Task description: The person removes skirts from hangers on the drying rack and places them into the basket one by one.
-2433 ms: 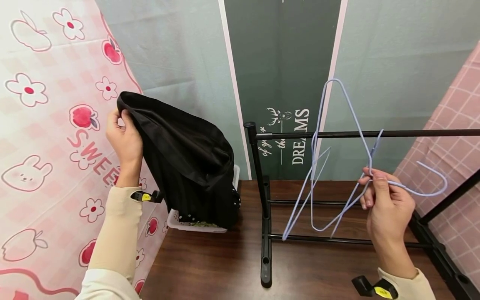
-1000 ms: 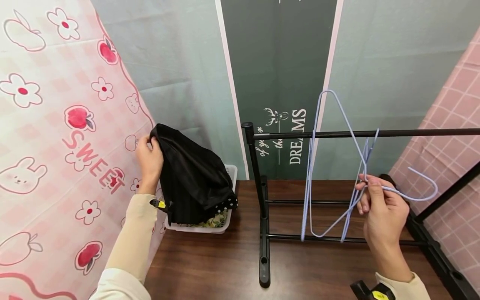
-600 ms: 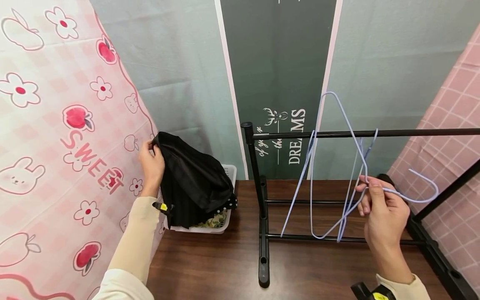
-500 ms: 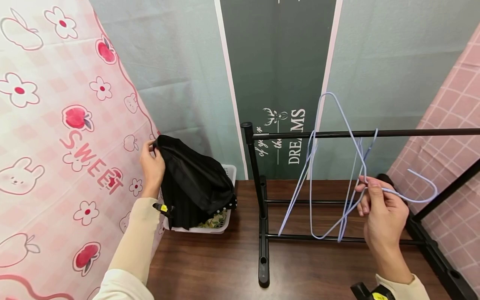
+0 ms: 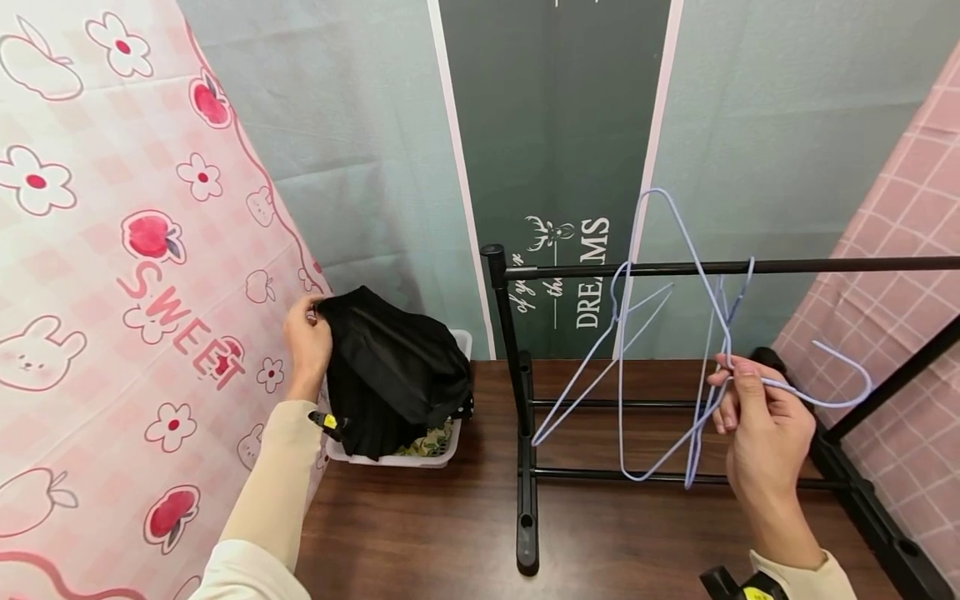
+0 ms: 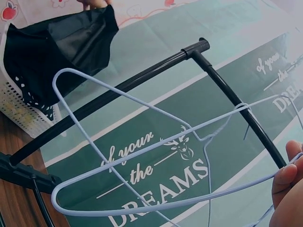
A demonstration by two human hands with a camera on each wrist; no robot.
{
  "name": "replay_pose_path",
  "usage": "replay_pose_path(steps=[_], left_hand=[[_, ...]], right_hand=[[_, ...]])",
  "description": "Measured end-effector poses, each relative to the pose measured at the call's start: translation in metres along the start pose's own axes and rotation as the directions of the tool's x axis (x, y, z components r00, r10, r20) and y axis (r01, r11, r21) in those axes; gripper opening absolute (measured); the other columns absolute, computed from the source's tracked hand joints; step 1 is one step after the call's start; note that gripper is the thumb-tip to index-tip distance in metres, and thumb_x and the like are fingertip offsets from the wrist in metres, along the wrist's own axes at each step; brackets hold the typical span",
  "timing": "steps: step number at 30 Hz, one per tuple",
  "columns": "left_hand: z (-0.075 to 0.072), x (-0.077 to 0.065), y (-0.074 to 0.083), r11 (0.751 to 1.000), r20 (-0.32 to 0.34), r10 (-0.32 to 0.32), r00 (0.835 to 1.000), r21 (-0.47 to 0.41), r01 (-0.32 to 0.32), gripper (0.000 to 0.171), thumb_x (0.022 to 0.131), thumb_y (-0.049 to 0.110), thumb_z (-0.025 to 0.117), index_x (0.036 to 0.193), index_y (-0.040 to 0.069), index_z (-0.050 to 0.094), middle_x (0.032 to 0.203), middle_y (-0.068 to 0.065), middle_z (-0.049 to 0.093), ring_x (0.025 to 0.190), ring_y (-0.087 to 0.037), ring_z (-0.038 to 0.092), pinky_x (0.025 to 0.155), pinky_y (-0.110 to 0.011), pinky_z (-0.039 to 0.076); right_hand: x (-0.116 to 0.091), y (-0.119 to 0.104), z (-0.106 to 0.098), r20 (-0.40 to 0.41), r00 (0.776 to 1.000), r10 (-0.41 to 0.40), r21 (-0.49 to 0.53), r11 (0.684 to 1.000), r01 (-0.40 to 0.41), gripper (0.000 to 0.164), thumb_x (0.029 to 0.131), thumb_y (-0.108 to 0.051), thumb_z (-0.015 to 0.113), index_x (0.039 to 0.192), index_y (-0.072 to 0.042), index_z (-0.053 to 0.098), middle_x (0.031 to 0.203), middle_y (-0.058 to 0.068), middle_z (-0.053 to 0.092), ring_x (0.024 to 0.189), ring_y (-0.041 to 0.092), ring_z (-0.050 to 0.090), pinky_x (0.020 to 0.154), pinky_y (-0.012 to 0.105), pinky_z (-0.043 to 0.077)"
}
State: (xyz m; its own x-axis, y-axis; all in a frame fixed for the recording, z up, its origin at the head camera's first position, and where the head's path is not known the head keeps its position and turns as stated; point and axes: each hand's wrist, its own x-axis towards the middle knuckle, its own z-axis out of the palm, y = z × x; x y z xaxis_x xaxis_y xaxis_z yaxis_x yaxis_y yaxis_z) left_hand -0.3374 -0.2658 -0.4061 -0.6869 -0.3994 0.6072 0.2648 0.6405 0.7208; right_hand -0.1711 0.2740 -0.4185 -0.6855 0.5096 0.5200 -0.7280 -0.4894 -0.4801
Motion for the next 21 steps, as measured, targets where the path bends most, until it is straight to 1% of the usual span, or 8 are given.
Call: replay_pose_path(steps=[3, 5, 9, 12, 16, 18, 21], left_hand=[[0.001, -0.004, -0.001, 1.000, 0.040, 0.014, 0.999, 0.019, -0.015, 0.039, 0.090, -0.018, 0.050, 0.103, 0.001, 0.082, 0.113, -0.023, 0.070, 0.109, -0.043, 0.063, 0.097, -0.053, 0.047], [0.001, -0.007, -0.003, 0.999, 0.074, 0.016, 0.997, 0.026, -0.018, 0.043, 0.088, -0.019, 0.049, 0.100, 0.003, 0.084, 0.114, -0.021, 0.070, 0.110, -0.040, 0.064, 0.097, -0.050, 0.047], [0.004, -0.013, -0.006, 0.999, 0.143, 0.020, 0.990, 0.042, -0.026, 0.044, 0.089, -0.019, 0.047, 0.100, 0.002, 0.083, 0.117, -0.020, 0.069, 0.114, -0.039, 0.064, 0.101, -0.050, 0.048], [0.007, -0.017, -0.009, 0.997, 0.208, 0.014, 0.978, 0.075, -0.030, 0.043, 0.090, -0.018, 0.045, 0.102, -0.001, 0.082, 0.118, -0.021, 0.069, 0.117, -0.039, 0.063, 0.105, -0.051, 0.048], [0.012, -0.024, -0.017, 0.988, 0.299, -0.025, 0.954, 0.152, -0.021, 0.043, 0.090, -0.017, 0.043, 0.107, -0.004, 0.081, 0.124, -0.022, 0.068, 0.122, -0.042, 0.062, 0.111, -0.052, 0.047], [0.014, -0.028, -0.024, 0.983, 0.343, -0.044, 0.938, 0.180, -0.020, 0.044, 0.088, -0.016, 0.042, 0.108, -0.005, 0.080, 0.125, -0.023, 0.068, 0.123, -0.044, 0.061, 0.111, -0.054, 0.047], [0.015, -0.030, -0.037, 0.978, 0.409, -0.073, 0.910, 0.206, -0.014, 0.043, 0.085, -0.012, 0.044, 0.110, -0.006, 0.079, 0.126, -0.026, 0.066, 0.123, -0.047, 0.061, 0.110, -0.056, 0.047]], right_hand=[[-0.001, 0.000, 0.000, -0.005, 1.000, 0.000, -0.002, 1.000, 0.000, 0.019, 0.103, 0.017, 0.053, 0.108, 0.035, 0.058, 0.082, 0.027, 0.071, 0.044, 0.018, 0.029, 0.038, 0.023, 0.027], [-0.001, 0.000, 0.000, -0.012, 1.000, -0.002, -0.012, 1.000, 0.002, 0.020, 0.103, 0.016, 0.054, 0.109, 0.035, 0.058, 0.081, 0.027, 0.071, 0.044, 0.018, 0.029, 0.038, 0.023, 0.027], [-0.002, 0.001, 0.000, -0.039, 0.999, -0.019, -0.084, 0.996, 0.016, 0.024, 0.103, 0.013, 0.058, 0.109, 0.035, 0.057, 0.080, 0.023, 0.071, 0.043, 0.017, 0.028, 0.037, 0.022, 0.027], [-0.002, 0.002, -0.001, -0.057, 0.998, -0.033, -0.137, 0.990, 0.025, 0.029, 0.103, 0.010, 0.059, 0.110, 0.038, 0.054, 0.079, 0.021, 0.071, 0.043, 0.017, 0.026, 0.037, 0.023, 0.026], [-0.003, 0.002, -0.003, -0.052, 0.998, -0.029, -0.146, 0.989, 0.022, 0.030, 0.103, 0.009, 0.059, 0.111, 0.038, 0.053, 0.080, 0.021, 0.072, 0.043, 0.017, 0.026, 0.037, 0.023, 0.026], [-0.003, 0.002, -0.003, -0.045, 0.999, -0.019, -0.117, 0.993, 0.014, 0.028, 0.103, 0.010, 0.058, 0.111, 0.037, 0.055, 0.081, 0.022, 0.072, 0.044, 0.017, 0.026, 0.037, 0.022, 0.027], [-0.004, 0.003, -0.003, -0.042, 0.999, -0.011, -0.091, 0.996, 0.007, 0.025, 0.103, 0.011, 0.058, 0.111, 0.035, 0.057, 0.081, 0.022, 0.072, 0.044, 0.017, 0.027, 0.037, 0.022, 0.027]])
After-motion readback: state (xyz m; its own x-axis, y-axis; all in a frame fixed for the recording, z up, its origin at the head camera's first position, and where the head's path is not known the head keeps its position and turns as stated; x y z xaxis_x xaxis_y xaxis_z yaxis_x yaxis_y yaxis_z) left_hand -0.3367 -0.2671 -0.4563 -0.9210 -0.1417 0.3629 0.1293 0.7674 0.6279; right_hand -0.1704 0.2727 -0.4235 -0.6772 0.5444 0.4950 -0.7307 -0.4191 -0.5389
